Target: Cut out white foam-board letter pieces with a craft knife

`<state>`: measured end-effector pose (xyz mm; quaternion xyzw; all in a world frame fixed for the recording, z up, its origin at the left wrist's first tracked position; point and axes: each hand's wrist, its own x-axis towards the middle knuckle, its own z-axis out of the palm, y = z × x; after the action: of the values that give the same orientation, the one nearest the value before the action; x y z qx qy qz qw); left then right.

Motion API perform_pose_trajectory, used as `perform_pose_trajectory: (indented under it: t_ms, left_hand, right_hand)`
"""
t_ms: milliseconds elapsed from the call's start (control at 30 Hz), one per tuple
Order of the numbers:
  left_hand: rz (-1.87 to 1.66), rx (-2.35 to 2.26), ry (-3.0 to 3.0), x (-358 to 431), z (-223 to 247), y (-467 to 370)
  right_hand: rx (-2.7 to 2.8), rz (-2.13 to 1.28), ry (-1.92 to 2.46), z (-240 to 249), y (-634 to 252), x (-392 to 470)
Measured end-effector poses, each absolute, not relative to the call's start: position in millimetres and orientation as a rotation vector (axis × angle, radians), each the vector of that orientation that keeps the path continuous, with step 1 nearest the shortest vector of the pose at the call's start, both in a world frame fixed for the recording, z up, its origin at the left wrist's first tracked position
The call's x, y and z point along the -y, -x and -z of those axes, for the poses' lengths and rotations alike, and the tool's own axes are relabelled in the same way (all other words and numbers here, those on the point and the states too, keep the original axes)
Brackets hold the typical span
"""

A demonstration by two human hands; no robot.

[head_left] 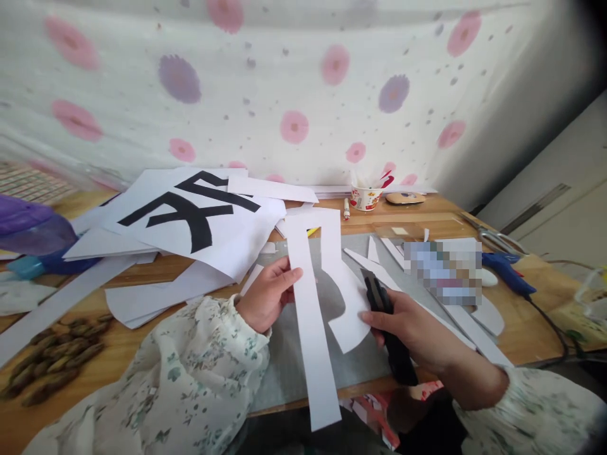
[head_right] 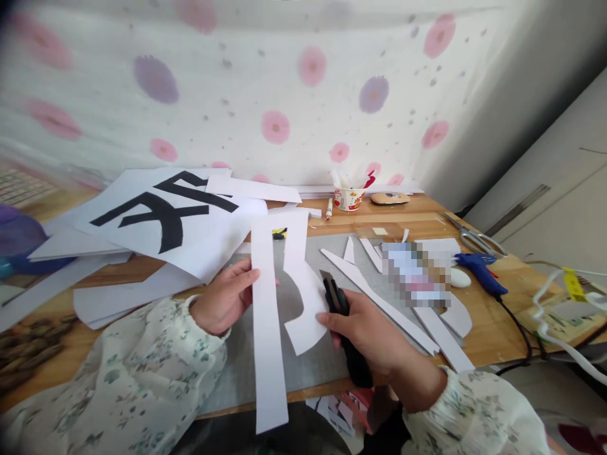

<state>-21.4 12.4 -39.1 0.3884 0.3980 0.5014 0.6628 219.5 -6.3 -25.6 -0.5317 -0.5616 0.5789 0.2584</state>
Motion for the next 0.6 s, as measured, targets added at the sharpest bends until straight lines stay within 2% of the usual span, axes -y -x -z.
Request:
perform_pose_trajectory:
  t_ms: [167,300,433,600]
  left_hand:
    - [-1.076,-0.912,-0.912,2,29,18]
    - [-1.046,-0.854,-0.890,11,28,11]
    - [-1.042,-0.744,-0.844,8,30,12]
    - [-1.228,-0.771,-0.623,-9,27,17]
  right_hand:
    - [1.709,-1.613,1.305,16,-217,6]
    - [1.620,-1.490,1.325,14,-215,4]
    - [1.499,-1.540,1.283,15,-207,8]
    - [1.419,-1.596,1.223,15,-201,12]
